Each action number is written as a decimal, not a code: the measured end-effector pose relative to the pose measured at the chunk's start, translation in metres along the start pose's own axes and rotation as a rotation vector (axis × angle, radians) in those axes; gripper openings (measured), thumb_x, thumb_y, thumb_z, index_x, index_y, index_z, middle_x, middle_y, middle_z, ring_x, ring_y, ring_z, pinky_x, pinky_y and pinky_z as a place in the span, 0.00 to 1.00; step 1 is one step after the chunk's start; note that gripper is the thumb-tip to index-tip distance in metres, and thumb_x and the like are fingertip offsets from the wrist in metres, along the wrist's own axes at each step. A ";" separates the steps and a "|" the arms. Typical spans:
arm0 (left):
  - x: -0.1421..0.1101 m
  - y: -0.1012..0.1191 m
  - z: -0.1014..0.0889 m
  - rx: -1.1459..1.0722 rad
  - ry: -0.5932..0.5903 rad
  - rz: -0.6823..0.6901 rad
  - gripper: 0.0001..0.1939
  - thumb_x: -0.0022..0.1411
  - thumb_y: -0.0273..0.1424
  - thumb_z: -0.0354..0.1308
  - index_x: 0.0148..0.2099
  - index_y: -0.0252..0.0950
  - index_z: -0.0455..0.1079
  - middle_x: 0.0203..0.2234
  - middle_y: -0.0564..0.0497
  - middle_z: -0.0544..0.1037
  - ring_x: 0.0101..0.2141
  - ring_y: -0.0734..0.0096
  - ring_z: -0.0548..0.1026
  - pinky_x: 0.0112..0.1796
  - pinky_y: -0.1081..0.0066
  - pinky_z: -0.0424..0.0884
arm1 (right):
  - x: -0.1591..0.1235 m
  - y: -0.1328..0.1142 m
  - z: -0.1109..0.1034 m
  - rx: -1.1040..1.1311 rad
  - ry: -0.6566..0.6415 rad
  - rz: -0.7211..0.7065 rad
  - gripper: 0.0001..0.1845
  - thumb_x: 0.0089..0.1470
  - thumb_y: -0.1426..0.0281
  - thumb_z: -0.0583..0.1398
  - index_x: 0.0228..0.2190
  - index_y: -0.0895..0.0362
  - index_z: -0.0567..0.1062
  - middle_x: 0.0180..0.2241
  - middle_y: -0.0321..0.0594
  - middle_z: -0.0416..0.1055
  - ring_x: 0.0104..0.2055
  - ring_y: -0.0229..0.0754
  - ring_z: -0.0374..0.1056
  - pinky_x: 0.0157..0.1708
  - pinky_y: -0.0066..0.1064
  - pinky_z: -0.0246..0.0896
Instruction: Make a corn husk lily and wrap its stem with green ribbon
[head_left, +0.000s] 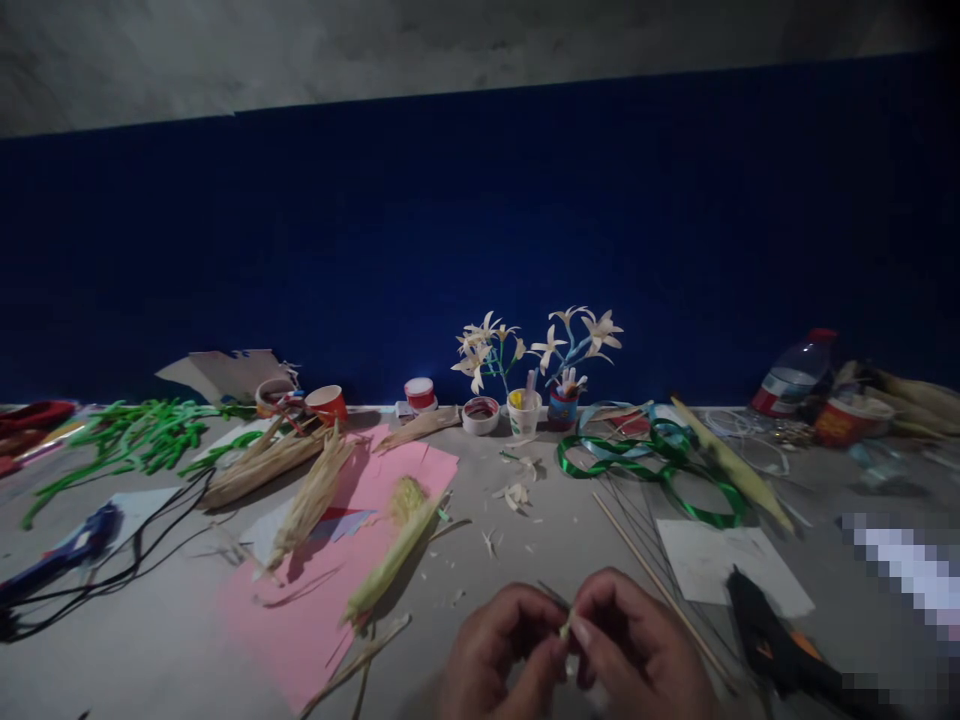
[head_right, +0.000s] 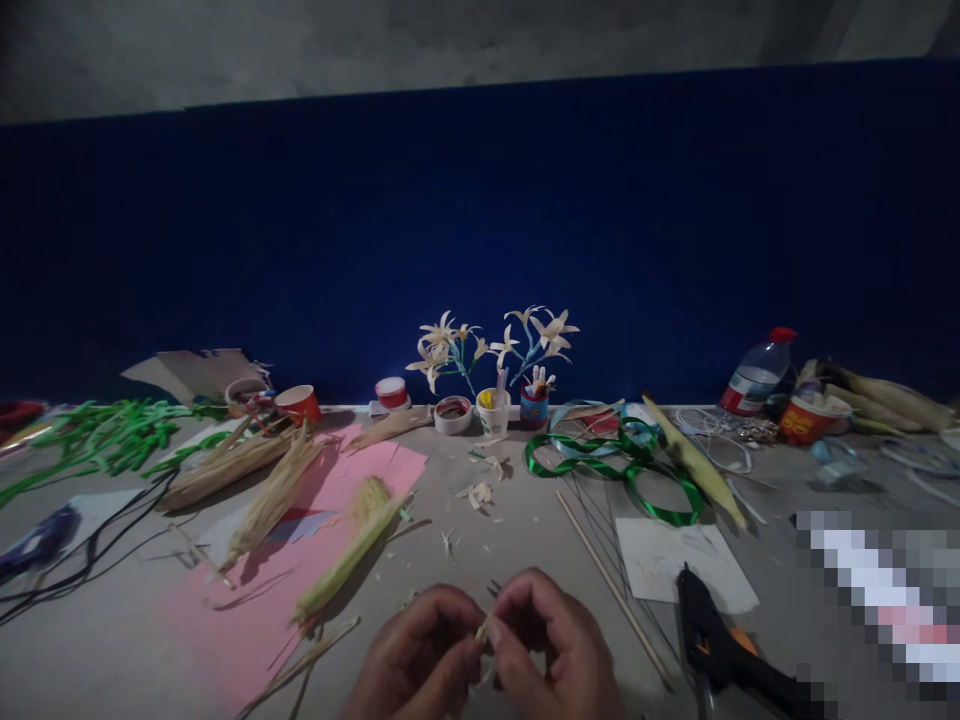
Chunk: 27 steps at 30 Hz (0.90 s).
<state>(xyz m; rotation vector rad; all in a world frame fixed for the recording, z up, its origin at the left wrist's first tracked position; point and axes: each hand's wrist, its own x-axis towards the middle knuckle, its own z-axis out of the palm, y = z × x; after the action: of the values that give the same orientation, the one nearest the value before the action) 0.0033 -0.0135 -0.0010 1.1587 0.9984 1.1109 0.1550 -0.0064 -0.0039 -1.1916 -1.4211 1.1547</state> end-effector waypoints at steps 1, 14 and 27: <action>0.000 0.001 0.000 -0.012 -0.001 -0.010 0.17 0.54 0.44 0.63 0.33 0.34 0.71 0.20 0.55 0.68 0.20 0.78 0.63 0.22 0.76 0.59 | 0.000 -0.002 0.000 0.022 -0.012 0.004 0.08 0.52 0.64 0.59 0.27 0.56 0.71 0.21 0.33 0.67 0.23 0.38 0.65 0.24 0.26 0.62; 0.003 0.005 -0.001 -0.104 -0.067 -0.152 0.23 0.48 0.49 0.65 0.30 0.35 0.64 0.17 0.58 0.67 0.16 0.84 0.60 0.19 0.79 0.55 | 0.001 -0.007 0.000 0.341 -0.064 0.114 0.16 0.50 0.57 0.65 0.24 0.57 0.72 0.20 0.30 0.67 0.21 0.34 0.63 0.23 0.24 0.60; 0.002 0.006 -0.002 -0.073 -0.051 -0.098 0.22 0.53 0.49 0.63 0.31 0.35 0.64 0.18 0.60 0.62 0.19 0.81 0.56 0.22 0.76 0.51 | 0.001 -0.008 0.002 0.339 -0.054 0.123 0.18 0.50 0.54 0.65 0.25 0.56 0.71 0.20 0.29 0.64 0.21 0.33 0.62 0.23 0.23 0.60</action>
<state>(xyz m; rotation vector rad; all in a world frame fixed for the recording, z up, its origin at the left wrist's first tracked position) 0.0005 -0.0110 0.0048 1.0631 0.9575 1.0264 0.1523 -0.0067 0.0043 -1.0225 -1.1455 1.4570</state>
